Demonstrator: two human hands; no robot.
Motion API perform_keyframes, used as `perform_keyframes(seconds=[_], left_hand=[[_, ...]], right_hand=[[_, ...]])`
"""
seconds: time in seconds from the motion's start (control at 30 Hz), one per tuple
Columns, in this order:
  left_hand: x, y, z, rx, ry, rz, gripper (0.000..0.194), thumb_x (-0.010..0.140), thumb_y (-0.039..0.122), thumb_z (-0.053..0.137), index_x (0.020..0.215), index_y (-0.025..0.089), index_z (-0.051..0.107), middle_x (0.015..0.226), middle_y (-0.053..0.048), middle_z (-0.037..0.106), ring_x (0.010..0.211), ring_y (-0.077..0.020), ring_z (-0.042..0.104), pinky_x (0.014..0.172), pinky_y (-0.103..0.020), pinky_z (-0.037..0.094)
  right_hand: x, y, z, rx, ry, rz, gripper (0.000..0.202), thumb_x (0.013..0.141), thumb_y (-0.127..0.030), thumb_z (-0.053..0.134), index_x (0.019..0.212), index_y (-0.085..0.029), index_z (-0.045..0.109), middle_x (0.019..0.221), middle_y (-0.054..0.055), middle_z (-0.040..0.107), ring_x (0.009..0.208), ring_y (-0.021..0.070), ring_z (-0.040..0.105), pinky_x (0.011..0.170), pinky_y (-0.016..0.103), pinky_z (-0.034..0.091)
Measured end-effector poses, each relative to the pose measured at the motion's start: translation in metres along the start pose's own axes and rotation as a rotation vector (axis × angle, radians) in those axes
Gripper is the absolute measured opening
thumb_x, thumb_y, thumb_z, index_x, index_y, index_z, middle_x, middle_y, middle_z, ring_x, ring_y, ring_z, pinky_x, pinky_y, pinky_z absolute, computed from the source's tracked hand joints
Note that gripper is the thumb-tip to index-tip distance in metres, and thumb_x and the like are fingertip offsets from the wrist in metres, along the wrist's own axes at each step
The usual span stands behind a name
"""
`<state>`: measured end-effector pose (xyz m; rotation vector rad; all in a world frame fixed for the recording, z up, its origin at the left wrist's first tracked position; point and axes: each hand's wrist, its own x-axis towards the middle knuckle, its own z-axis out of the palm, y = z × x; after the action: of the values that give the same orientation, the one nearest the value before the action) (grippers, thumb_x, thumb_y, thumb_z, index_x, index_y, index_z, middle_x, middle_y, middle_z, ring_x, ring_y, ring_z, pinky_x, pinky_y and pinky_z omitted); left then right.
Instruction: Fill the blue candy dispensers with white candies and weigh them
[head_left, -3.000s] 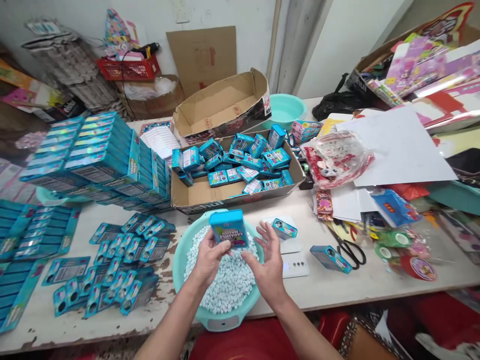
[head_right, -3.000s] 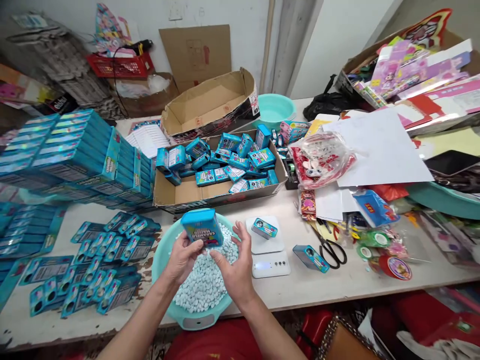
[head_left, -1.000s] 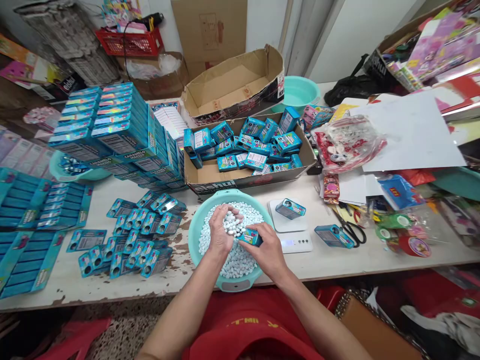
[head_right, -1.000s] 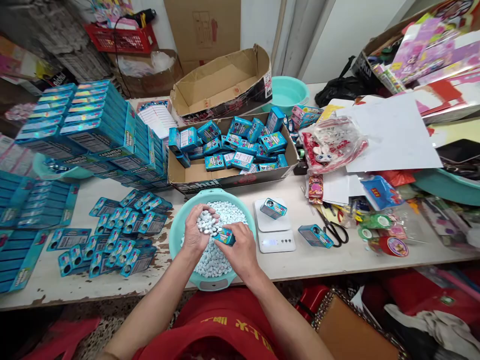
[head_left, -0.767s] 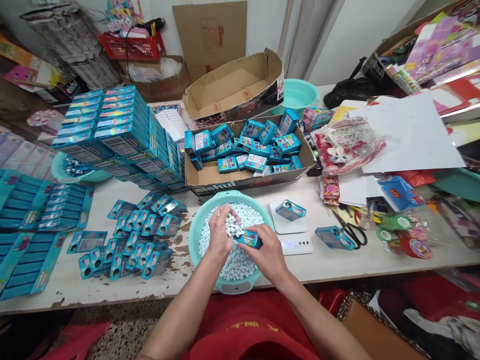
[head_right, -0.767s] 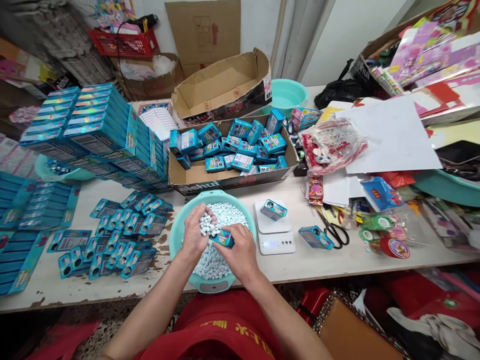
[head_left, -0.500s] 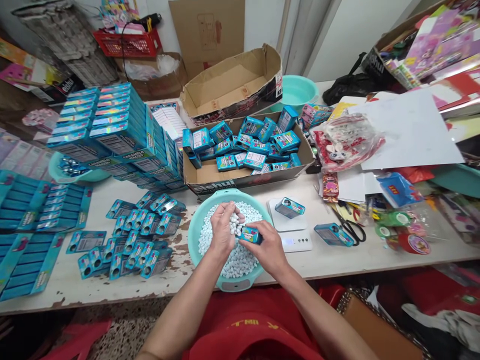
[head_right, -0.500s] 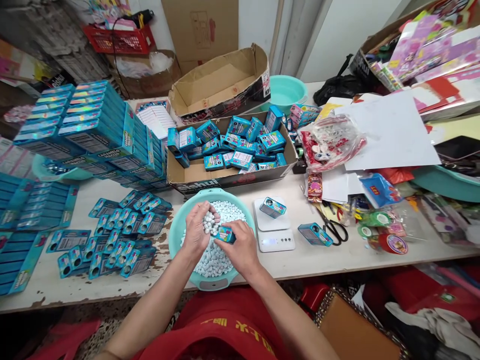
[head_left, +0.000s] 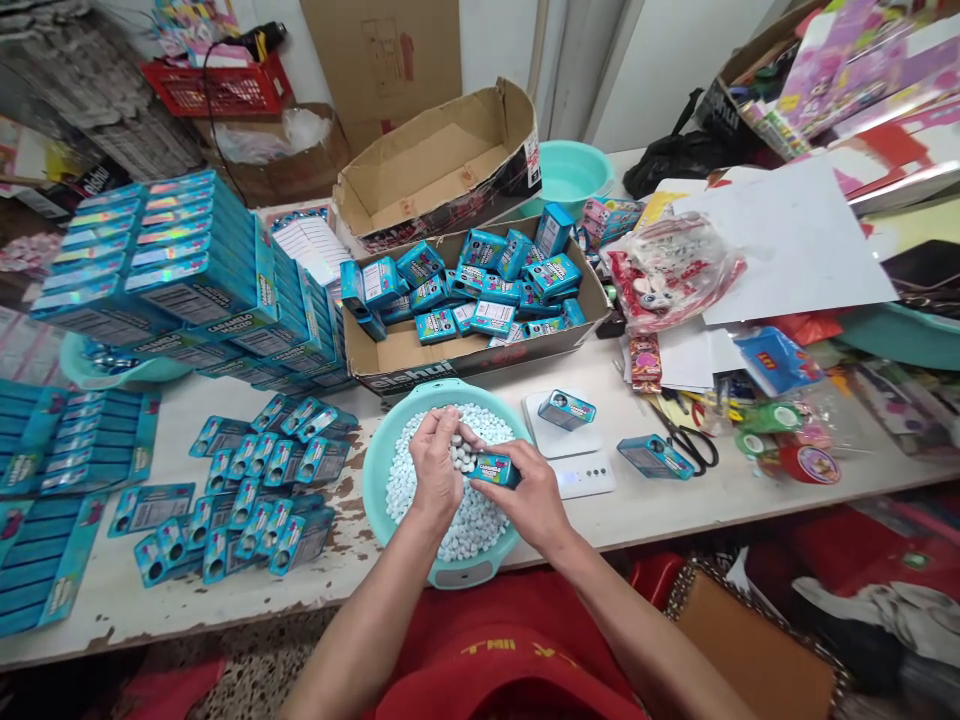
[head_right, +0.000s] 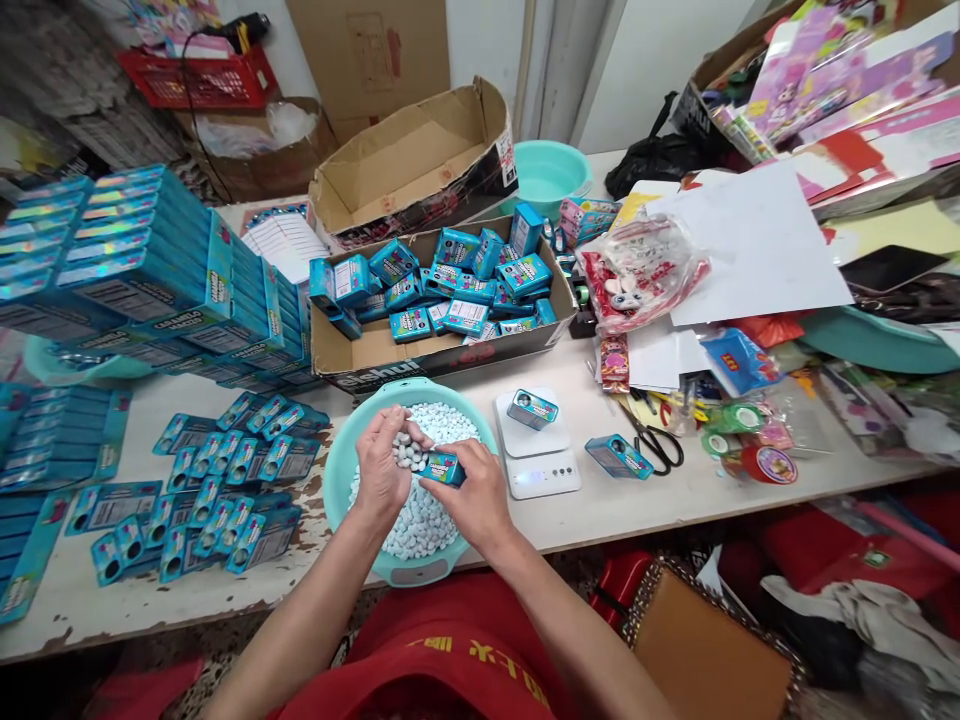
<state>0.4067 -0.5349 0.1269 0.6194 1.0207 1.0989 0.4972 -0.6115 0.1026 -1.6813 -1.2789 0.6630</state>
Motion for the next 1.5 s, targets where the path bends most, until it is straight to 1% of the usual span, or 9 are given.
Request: perform_keyframes(seconds=[0.5,0.73,0.87,1.0,1.07,1.17,1.3,1.37,1.5], left_hand=[[0.003,0.002,0.000,0.059,-0.082,0.086,0.016,0.079,0.033,0.059,0.077,0.017,0.057,0.045,0.005,0.047,0.050,-0.0127,0.056,0.061,-0.026,0.046],[-0.003,0.004,0.002,0.051,-0.142,0.142,0.017,0.082,0.034,0.054,0.082,0.017,0.058,0.050,0.001,0.056,0.055,-0.0154,0.060,0.066,-0.032,0.049],[0.018,0.000,-0.010,0.066,-0.120,0.220,0.021,0.084,0.037,0.050,0.085,0.018,0.057,0.059,0.000,0.061,0.061,-0.0168,0.062,0.070,-0.034,0.049],[0.066,-0.034,-0.044,0.544,0.029,0.361,0.027,0.087,0.041,0.043,0.082,0.019,0.058,0.073,-0.003,0.062,0.074,-0.0176,0.061,0.078,-0.036,0.048],[0.083,-0.061,-0.059,0.901,-0.100,0.369,0.023,0.084,0.039,0.048,0.080,0.019,0.061,0.084,-0.005,0.064,0.086,-0.0198,0.059,0.086,-0.037,0.044],[0.087,-0.094,-0.067,1.163,-0.272,0.381,0.018,0.083,0.033,0.051,0.085,0.020,0.063,0.096,-0.007,0.063,0.098,-0.0209,0.054,0.093,-0.037,0.039],[0.067,-0.104,-0.066,1.425,-0.409,0.364,0.019,0.084,0.035,0.050,0.079,0.021,0.062,0.087,-0.005,0.061,0.089,-0.0198,0.054,0.086,-0.033,0.040],[0.058,-0.100,-0.069,1.386,-0.345,0.292,0.017,0.080,0.034,0.053,0.072,0.021,0.060,0.079,-0.003,0.060,0.082,-0.0186,0.054,0.079,-0.030,0.040],[0.046,-0.084,-0.082,0.895,-0.085,0.002,0.027,0.069,0.039,0.061,0.055,0.019,0.050,0.056,0.002,0.048,0.061,-0.0133,0.047,0.061,-0.024,0.038]], right_hand=[[0.007,0.001,0.006,0.057,0.037,0.019,0.034,0.064,-0.025,0.080,0.095,-0.023,0.064,0.091,0.004,0.064,0.088,0.0220,0.062,0.079,0.037,0.049],[0.010,0.004,0.006,0.114,0.068,0.052,0.034,0.065,-0.026,0.079,0.096,-0.024,0.065,0.093,0.004,0.065,0.090,0.0216,0.061,0.082,0.037,0.048],[0.011,0.009,0.002,0.192,0.057,0.070,0.034,0.064,-0.028,0.080,0.095,-0.024,0.067,0.092,0.004,0.065,0.091,0.0214,0.061,0.082,0.036,0.049],[0.005,0.013,-0.008,0.277,0.056,0.072,0.036,0.063,-0.031,0.081,0.096,-0.024,0.068,0.096,0.004,0.063,0.092,0.0206,0.061,0.082,0.034,0.050],[0.000,0.015,-0.013,0.289,0.049,0.073,0.036,0.062,-0.032,0.081,0.095,-0.024,0.068,0.093,0.003,0.063,0.089,0.0199,0.062,0.080,0.032,0.050],[-0.005,0.020,-0.018,0.267,0.040,0.098,0.035,0.062,-0.032,0.081,0.094,-0.024,0.068,0.091,0.003,0.063,0.087,0.0196,0.062,0.079,0.032,0.050],[-0.007,0.025,-0.023,0.218,0.115,0.156,0.035,0.065,-0.032,0.079,0.096,-0.023,0.067,0.092,0.003,0.063,0.088,0.0200,0.061,0.080,0.033,0.049],[-0.006,0.025,-0.024,0.201,0.124,0.162,0.035,0.066,-0.032,0.078,0.097,-0.023,0.067,0.093,0.003,0.062,0.089,0.0201,0.061,0.080,0.033,0.049],[-0.005,0.022,-0.023,0.165,0.104,0.141,0.033,0.066,-0.032,0.078,0.096,-0.023,0.067,0.092,0.003,0.062,0.089,0.0203,0.062,0.079,0.033,0.050]])
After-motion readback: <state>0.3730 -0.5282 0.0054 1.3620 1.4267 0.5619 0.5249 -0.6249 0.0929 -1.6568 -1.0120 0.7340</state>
